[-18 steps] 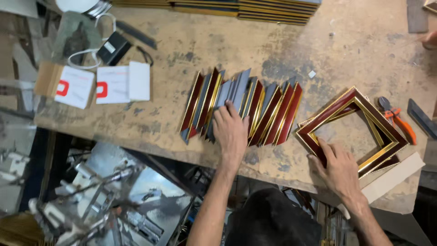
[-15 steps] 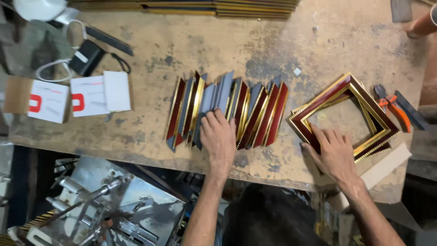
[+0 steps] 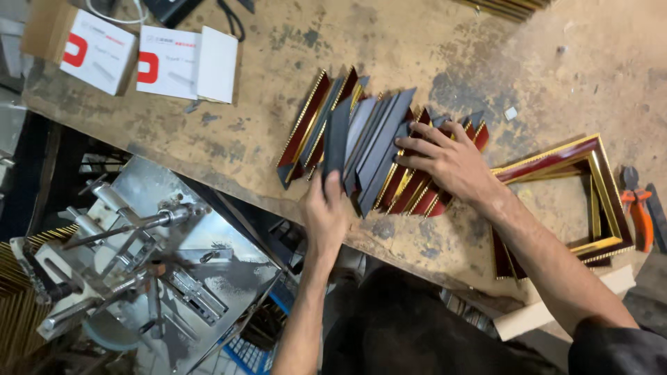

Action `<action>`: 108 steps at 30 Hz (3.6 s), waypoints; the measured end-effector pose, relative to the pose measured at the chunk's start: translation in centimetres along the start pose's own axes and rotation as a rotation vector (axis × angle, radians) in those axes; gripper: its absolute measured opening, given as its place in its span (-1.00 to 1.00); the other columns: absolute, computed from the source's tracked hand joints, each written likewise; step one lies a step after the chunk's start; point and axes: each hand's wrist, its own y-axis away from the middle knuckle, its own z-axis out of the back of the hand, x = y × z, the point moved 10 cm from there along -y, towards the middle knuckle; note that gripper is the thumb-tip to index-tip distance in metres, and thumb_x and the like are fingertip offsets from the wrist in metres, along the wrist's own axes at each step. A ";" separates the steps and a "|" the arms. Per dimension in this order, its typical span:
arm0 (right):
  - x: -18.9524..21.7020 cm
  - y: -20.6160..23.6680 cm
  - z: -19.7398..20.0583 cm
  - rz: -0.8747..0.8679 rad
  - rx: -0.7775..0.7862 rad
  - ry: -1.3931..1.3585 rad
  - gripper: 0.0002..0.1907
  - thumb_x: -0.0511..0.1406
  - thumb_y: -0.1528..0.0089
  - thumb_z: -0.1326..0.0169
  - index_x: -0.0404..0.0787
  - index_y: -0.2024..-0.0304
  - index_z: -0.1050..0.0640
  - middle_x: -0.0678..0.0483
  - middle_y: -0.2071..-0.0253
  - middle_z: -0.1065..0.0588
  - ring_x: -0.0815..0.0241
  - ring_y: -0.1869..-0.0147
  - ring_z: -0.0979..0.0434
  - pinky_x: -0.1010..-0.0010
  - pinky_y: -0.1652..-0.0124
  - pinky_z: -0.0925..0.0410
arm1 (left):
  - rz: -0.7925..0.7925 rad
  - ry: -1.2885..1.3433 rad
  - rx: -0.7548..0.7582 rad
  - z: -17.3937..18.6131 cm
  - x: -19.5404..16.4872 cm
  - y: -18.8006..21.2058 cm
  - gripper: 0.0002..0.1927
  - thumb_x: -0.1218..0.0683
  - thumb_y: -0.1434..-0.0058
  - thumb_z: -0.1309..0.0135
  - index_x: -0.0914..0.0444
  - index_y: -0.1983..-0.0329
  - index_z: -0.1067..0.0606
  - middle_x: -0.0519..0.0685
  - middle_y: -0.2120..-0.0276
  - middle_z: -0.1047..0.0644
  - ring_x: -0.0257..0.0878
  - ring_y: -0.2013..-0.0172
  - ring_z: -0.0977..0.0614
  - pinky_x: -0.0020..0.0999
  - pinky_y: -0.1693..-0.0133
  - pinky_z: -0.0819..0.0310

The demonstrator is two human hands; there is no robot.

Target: The person joins the mitered corners of picture frames using a manual V-nailer machine. They place a frame corner into the machine, press the lever to drive a V-nail, then set the joined frame on the workbench and pick up the next frame or frame pieces, repeating the process.

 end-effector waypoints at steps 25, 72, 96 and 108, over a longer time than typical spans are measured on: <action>34.4 -9.4 -3.3 0.083 -0.629 -0.009 -0.96 -0.28 -0.42 -0.24 -0.06 0.15 -0.63 0.15 0.35 -0.40 0.20 0.20 -0.39 0.25 -0.08 -0.09 | -0.040 -0.912 -0.625 36.5 20.3 23.0 -0.59 -0.04 -0.34 -0.23 0.21 -0.19 -0.58 0.10 -0.08 -0.42 0.04 -0.11 -0.37 0.00 -0.11 -0.26; 42.2 -17.6 -6.9 0.042 -0.356 -0.381 -0.73 -0.12 -0.18 -0.35 0.03 0.08 -0.69 0.11 -0.02 -0.40 0.04 -0.14 -0.30 0.04 -0.08 -0.12 | -0.083 -0.753 -0.616 38.4 22.4 17.5 -0.74 -0.11 -0.20 -0.37 -0.04 0.06 -0.72 -0.14 0.24 -0.42 -0.06 0.13 -0.32 -0.08 0.07 -0.13; 3.9 -6.0 2.7 -0.023 -0.065 0.004 -0.37 -0.48 -0.02 -0.12 -0.03 -0.16 -0.59 0.11 -0.24 -0.52 0.04 -0.39 -0.40 0.05 -0.21 -0.17 | -0.620 -0.372 -0.286 10.1 2.1 6.6 -0.68 0.12 -0.31 -0.20 0.11 -0.13 -0.53 -0.10 0.00 -0.49 -0.15 -0.08 -0.52 -0.10 -0.14 -0.33; -4.6 -2.0 -0.1 0.029 -0.321 -0.393 -0.65 -0.54 -0.22 -0.07 -0.18 -0.04 -0.47 0.02 -0.04 -0.54 0.09 -0.17 -0.52 0.18 -0.10 -0.37 | -0.419 -0.939 -0.084 -3.8 -5.6 -5.1 -0.88 0.18 -0.21 -0.18 0.26 0.20 -0.53 0.00 0.20 -0.50 -0.14 0.08 -0.53 -0.28 0.01 -0.43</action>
